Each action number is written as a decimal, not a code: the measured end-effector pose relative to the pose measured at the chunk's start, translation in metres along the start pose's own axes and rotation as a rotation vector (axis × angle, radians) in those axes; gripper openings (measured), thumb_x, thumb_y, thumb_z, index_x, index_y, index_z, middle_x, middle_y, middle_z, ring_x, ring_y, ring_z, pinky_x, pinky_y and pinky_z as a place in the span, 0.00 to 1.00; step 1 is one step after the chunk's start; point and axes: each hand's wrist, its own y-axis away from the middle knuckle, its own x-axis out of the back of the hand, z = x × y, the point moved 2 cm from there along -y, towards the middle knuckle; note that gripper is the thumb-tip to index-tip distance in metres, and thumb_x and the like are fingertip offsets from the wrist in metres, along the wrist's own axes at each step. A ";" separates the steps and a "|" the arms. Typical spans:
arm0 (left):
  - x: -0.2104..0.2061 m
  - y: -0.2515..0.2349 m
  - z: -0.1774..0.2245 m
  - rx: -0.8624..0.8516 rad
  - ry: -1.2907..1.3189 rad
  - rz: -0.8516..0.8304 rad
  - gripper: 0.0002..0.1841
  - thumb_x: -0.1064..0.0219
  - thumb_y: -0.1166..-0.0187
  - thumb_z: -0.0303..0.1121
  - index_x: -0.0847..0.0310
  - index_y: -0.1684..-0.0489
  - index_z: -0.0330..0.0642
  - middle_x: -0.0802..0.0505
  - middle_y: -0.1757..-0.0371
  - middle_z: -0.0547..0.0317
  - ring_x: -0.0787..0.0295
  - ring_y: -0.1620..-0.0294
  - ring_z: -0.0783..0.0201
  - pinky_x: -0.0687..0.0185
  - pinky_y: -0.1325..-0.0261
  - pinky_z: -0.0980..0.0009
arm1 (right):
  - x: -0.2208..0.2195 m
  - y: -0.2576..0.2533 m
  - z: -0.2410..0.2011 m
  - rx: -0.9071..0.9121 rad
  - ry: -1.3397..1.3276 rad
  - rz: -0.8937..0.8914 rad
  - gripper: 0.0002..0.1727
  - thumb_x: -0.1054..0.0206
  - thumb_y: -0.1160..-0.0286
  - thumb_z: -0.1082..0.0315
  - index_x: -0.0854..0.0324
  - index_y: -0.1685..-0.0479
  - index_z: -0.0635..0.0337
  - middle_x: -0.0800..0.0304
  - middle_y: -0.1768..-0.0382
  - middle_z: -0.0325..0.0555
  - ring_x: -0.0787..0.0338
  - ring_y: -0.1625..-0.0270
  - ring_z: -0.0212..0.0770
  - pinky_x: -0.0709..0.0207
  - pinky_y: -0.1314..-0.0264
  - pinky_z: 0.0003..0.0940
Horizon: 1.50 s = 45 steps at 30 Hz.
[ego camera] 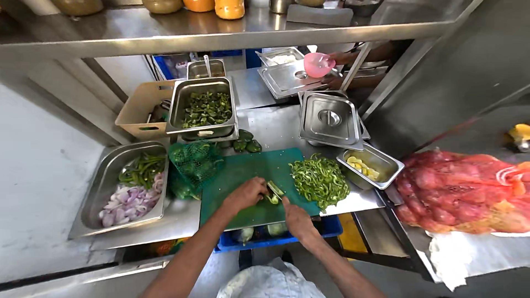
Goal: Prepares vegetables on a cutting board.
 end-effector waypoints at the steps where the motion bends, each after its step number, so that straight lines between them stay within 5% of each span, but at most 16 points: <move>1: -0.002 0.003 -0.002 -0.003 -0.009 0.041 0.10 0.30 0.22 0.26 0.05 0.50 0.47 0.09 0.41 0.55 0.17 0.32 0.56 0.24 0.22 0.60 | 0.000 -0.003 0.003 0.012 -0.009 -0.013 0.30 0.51 0.13 0.71 0.45 0.10 0.47 0.10 0.45 0.62 0.08 0.41 0.64 0.15 0.42 0.60; 14: -0.012 0.016 -0.007 -0.040 -0.038 0.129 0.06 0.26 0.25 0.26 0.04 0.58 0.44 0.07 0.48 0.54 0.14 0.37 0.54 0.20 0.26 0.59 | 0.043 0.061 -0.008 -0.011 0.119 -0.079 0.32 0.46 0.16 0.73 0.43 0.11 0.47 0.10 0.47 0.62 0.08 0.42 0.65 0.15 0.43 0.60; 21: -0.020 0.017 -0.011 -0.068 -0.076 0.164 0.06 0.27 0.25 0.25 0.05 0.58 0.44 0.06 0.48 0.56 0.14 0.37 0.57 0.20 0.27 0.62 | 0.005 0.012 -0.012 0.018 0.076 -0.047 0.31 0.52 0.12 0.74 0.45 0.10 0.47 0.10 0.44 0.61 0.08 0.40 0.64 0.14 0.43 0.59; 28: -0.030 0.043 -0.021 0.001 0.000 0.194 0.10 0.32 0.17 0.34 0.06 0.47 0.46 0.11 0.32 0.56 0.21 0.24 0.57 0.28 0.17 0.62 | 0.003 -0.017 0.023 0.129 -0.084 -0.090 0.30 0.45 0.11 0.60 0.44 0.11 0.49 0.12 0.42 0.64 0.10 0.39 0.65 0.18 0.38 0.64; 31: -0.039 0.055 -0.022 0.027 0.015 0.250 0.12 0.33 0.16 0.37 0.07 0.44 0.45 0.13 0.29 0.55 0.21 0.23 0.58 0.28 0.17 0.62 | 0.011 0.001 0.022 0.079 -0.037 -0.039 0.29 0.47 0.11 0.62 0.43 0.10 0.48 0.11 0.41 0.63 0.10 0.37 0.65 0.18 0.36 0.63; 35: -0.045 0.061 -0.023 0.010 -0.022 0.337 0.09 0.31 0.18 0.36 0.06 0.53 0.44 0.09 0.38 0.56 0.17 0.28 0.58 0.23 0.21 0.64 | 0.024 0.037 0.005 0.086 0.035 -0.038 0.28 0.48 0.10 0.64 0.42 0.11 0.47 0.10 0.46 0.63 0.09 0.41 0.65 0.17 0.39 0.61; 45: -0.042 0.051 -0.019 0.063 -0.007 0.207 0.09 0.31 0.18 0.35 0.07 0.53 0.41 0.09 0.39 0.52 0.17 0.30 0.55 0.23 0.22 0.61 | 0.017 0.060 -0.019 0.042 0.105 -0.142 0.36 0.42 0.20 0.73 0.44 0.10 0.48 0.11 0.41 0.63 0.10 0.37 0.65 0.17 0.39 0.62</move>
